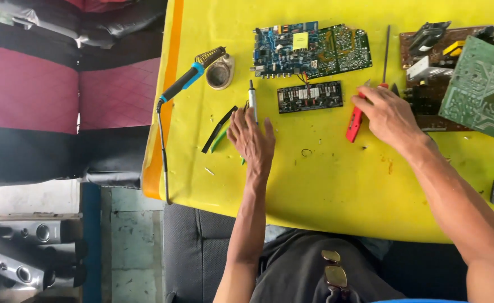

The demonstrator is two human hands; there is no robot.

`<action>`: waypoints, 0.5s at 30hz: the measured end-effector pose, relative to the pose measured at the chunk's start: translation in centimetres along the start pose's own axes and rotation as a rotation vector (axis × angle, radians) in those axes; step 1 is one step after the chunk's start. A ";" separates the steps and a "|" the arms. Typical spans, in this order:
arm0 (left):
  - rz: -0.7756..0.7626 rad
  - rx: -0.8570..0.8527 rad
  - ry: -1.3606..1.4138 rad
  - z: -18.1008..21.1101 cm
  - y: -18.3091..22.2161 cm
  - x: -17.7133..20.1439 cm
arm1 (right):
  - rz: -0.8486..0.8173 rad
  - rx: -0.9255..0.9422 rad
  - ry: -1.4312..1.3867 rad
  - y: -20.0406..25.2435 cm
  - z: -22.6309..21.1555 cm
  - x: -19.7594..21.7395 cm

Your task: A person uses a screwdriver and a probe tool to inspect and repair components on several circuit boards laid out on a workbench.

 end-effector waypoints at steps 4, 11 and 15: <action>0.019 -0.008 -0.020 -0.2 0.5 1.2 | -0.096 -0.110 0.003 -0.8 -0.4 1.2; -0.027 0.037 -0.069 -0.6 1.0 -1.0 | 0.291 -0.161 -0.034 0.3 -2.1 2.5; -0.126 0.069 0.105 1.6 0.6 1.2 | 0.462 -0.135 -0.405 0.4 -6.4 2.2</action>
Point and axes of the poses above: each hand's wrist, its own y-axis away from the middle knuckle, its own x-axis out of the back of the hand, z = x × y, the point moved 9 cm from there along -y, towards the middle knuckle, and after that the axes turned 5 degrees about -x, right-handed, at the moved point
